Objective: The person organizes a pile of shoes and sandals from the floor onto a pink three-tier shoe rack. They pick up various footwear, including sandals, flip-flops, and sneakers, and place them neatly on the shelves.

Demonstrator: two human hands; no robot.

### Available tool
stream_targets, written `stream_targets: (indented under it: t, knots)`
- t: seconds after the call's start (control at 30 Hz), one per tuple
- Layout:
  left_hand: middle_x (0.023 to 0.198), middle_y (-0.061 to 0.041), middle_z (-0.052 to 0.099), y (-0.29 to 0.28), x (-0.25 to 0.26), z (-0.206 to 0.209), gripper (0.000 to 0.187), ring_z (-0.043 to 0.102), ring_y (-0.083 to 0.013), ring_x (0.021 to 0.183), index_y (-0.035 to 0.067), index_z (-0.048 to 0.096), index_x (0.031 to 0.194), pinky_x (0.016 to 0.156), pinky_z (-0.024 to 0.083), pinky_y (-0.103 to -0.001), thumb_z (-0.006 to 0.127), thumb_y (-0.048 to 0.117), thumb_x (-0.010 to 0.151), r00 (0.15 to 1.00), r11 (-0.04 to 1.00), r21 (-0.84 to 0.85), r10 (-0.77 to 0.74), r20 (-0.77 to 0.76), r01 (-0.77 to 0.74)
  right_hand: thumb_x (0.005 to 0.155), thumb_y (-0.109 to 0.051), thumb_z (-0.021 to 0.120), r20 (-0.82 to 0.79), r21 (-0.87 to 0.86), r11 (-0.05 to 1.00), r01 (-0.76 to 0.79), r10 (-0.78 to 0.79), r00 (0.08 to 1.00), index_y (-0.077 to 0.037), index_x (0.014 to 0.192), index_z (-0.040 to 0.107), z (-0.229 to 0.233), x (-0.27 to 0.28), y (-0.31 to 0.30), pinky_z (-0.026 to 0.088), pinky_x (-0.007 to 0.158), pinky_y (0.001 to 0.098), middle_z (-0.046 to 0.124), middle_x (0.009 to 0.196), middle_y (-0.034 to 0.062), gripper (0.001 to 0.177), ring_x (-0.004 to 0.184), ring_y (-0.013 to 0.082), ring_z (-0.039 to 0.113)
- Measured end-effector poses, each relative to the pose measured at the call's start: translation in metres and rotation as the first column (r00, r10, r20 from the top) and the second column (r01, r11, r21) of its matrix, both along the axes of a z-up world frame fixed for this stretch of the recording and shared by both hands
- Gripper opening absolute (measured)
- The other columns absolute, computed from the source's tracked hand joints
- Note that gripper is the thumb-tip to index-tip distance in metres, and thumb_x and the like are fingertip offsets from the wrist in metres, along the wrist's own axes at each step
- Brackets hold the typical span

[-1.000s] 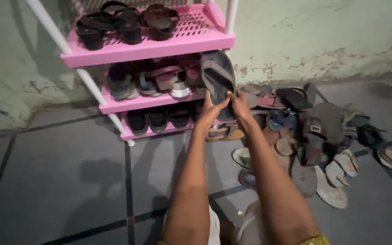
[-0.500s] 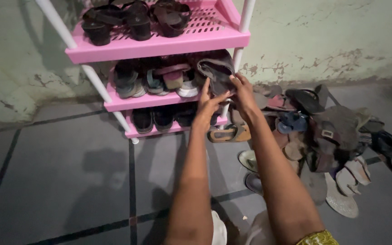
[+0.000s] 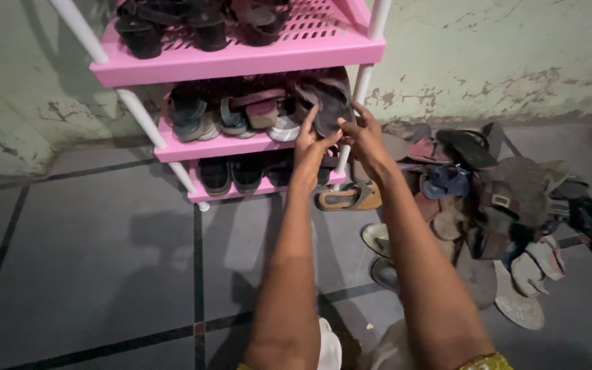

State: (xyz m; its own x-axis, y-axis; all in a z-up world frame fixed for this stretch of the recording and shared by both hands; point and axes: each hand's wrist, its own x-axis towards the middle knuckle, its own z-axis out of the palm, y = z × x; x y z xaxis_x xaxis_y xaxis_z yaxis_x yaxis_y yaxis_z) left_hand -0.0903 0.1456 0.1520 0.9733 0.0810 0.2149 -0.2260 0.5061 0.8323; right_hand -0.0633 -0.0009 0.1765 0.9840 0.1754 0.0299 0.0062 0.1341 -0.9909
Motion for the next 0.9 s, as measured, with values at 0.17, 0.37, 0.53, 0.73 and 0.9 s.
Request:
stream_targets:
  t: [0.17,0.37,0.53,0.73,0.9]
  knots:
    - [0.127,-0.010,0.068,0.004,0.002,0.001,0.088,0.065,-0.0177,0.104,0.011,0.034,0.161,0.081,0.050,-0.032,0.075,0.000,0.084,0.989,0.994,0.024,0.113,-0.099,-0.111,0.093,-0.014,0.069,0.079,0.092,0.995,-0.046,0.038,0.996,-0.002,0.158,0.030,0.002,0.004,0.007,0.060,0.082,0.0319,0.058,0.135,0.0116,0.076,0.100,0.0189,0.067]
    - [0.127,-0.013,0.068,0.016,0.009,-0.010,0.087,0.067,-0.0190,0.111,0.007,0.032,0.161,0.099,0.051,-0.032,0.075,-0.001,0.086,0.982,0.982,-0.016,0.186,0.003,-0.186,0.092,-0.016,0.069,0.034,0.061,0.995,-0.073,0.071,0.997,-0.002,0.152,0.041,0.000,0.002,0.013,0.058,0.078,0.0348,0.061,0.123,0.0129,0.068,0.095,0.0195,0.067]
    - [0.134,-0.012,0.066,0.023,0.022,-0.023,0.081,0.064,-0.0174,0.118,0.007,0.028,0.162,0.104,0.049,-0.031,0.072,0.005,0.093,0.972,0.973,-0.046,0.227,0.063,-0.225,0.097,-0.020,0.068,0.029,-0.097,0.990,-0.106,0.109,0.994,-0.002,0.150,0.049,-0.008,-0.006,0.010,0.054,0.073,0.0312,0.063,0.111,0.0109,0.059,0.091,0.0168,0.065]
    - [0.119,-0.018,0.064,0.033,0.041,-0.040,0.073,0.066,-0.0230,0.106,0.006,0.040,0.158,0.098,0.058,-0.036,0.074,0.025,0.096,0.953,0.945,-0.144,0.301,0.041,-0.293,0.094,-0.019,0.062,-0.077,-0.252,0.955,-0.158,0.143,0.987,-0.003,0.140,0.055,-0.026,-0.011,-0.001,0.053,0.067,0.0292,0.072,0.107,0.0076,0.048,0.087,0.0159,0.070]
    - [0.120,-0.019,0.068,0.037,0.041,-0.040,0.062,0.073,-0.0266,0.105,0.005,0.051,0.147,0.093,0.062,-0.038,0.071,0.036,0.097,0.952,0.957,-0.066,0.289,0.102,-0.283,0.097,-0.019,0.060,-0.172,-0.292,0.938,-0.187,0.141,0.975,-0.002,0.128,0.060,-0.048,-0.005,-0.010,0.057,0.065,0.0310,0.075,0.105,0.0086,0.036,0.083,0.0198,0.073]
